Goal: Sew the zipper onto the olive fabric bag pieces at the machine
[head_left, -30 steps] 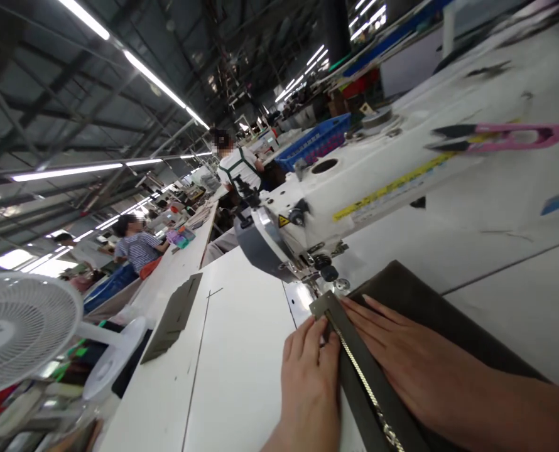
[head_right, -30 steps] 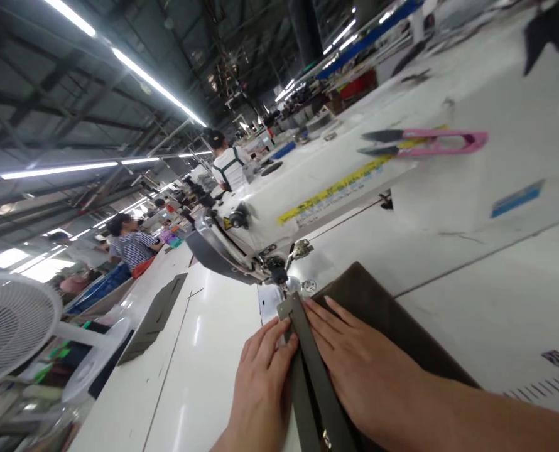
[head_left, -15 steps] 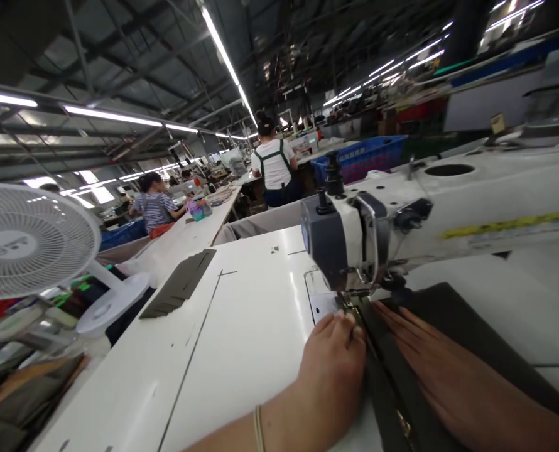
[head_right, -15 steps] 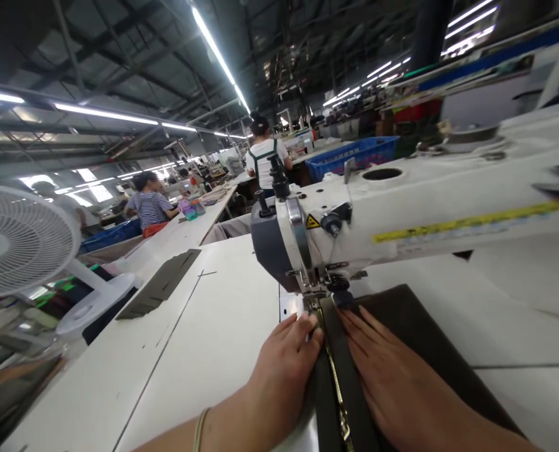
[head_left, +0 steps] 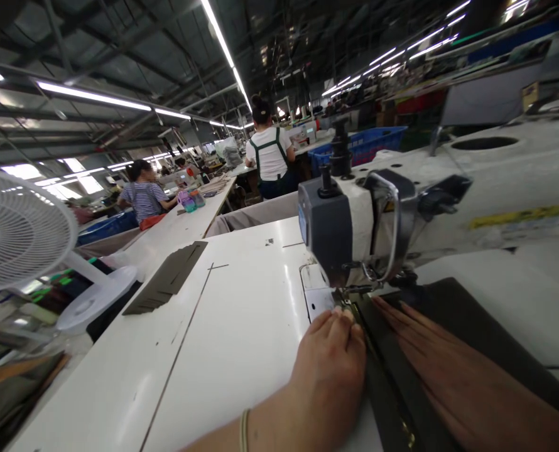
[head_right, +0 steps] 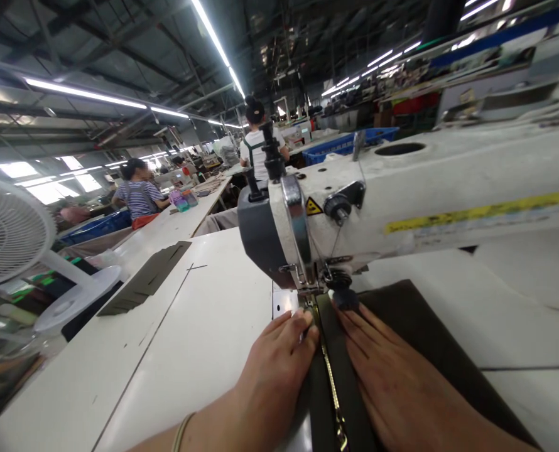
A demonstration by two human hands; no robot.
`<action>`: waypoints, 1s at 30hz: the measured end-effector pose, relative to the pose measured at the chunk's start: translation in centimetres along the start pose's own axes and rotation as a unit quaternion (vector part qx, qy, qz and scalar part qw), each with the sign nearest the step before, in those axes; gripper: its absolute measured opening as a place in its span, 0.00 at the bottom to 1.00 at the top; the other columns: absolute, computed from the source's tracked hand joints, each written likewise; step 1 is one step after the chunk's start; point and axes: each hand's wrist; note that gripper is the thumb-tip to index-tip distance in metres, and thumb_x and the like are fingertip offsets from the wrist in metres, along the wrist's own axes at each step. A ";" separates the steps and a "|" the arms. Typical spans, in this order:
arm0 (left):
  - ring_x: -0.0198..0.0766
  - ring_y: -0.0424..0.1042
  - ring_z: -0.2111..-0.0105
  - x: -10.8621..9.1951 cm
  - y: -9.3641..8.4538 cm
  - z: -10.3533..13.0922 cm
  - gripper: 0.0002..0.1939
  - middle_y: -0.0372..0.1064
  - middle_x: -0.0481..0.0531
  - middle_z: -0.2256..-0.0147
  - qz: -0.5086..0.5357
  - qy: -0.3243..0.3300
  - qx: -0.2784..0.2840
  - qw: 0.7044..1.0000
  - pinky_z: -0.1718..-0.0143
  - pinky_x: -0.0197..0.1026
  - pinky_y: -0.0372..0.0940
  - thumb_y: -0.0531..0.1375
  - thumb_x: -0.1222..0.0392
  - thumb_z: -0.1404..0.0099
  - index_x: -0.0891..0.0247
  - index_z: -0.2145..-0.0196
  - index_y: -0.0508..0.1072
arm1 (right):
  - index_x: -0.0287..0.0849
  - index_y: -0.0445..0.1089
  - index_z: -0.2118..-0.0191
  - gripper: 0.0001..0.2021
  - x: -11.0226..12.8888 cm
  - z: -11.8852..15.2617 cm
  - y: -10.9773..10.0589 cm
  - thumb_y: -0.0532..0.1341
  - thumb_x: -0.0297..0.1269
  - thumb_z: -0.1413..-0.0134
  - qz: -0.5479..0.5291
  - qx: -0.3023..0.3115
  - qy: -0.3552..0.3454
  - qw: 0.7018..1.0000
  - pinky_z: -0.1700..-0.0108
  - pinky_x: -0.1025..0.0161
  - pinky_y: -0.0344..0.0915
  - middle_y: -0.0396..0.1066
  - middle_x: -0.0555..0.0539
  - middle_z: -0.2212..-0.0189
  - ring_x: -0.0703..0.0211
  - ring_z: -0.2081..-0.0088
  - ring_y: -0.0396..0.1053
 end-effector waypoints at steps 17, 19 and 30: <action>0.46 0.70 0.55 0.9 -0.3 -0.4 0.10 0.69 0.62 0.57 0.012 0.014 0.059 0.998 0.51 0.49 0.69 0.52 0.71 0.34 0.70 0.56 0.68 | 0.26 0.53 0.38 0.27 0.3 0.1 0.5 0.49 0.26 0.44 0.030 0.055 0.020 0.998 0.46 0.48 0.65 0.62 0.31 0.44 0.49 0.42 0.60; 0.46 0.70 0.56 0.9 -0.5 -0.6 0.09 0.69 0.61 0.58 0.007 0.009 0.062 0.998 0.52 0.48 0.69 0.53 0.71 0.35 0.70 0.58 0.69 | 0.27 0.56 0.40 0.25 0.1 0.1 0.9 0.49 0.26 0.44 0.033 0.045 0.015 0.998 0.47 0.47 0.65 0.63 0.31 0.45 0.49 0.42 0.61; 0.43 0.68 0.61 1.8 -0.3 -1.3 0.09 0.66 0.57 0.62 0.037 -0.058 0.091 0.993 0.58 0.44 0.70 0.56 0.72 0.40 0.68 0.62 0.72 | 0.40 0.73 0.57 0.15 2.1 0.1 -3.7 0.52 0.29 0.47 -0.116 -0.040 0.041 0.992 0.56 0.59 0.71 0.74 0.40 0.60 0.54 0.59 0.72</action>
Point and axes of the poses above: each hand's wrist, its own z-axis away from the middle knuckle, its own y-axis out of the palm, x = y × z
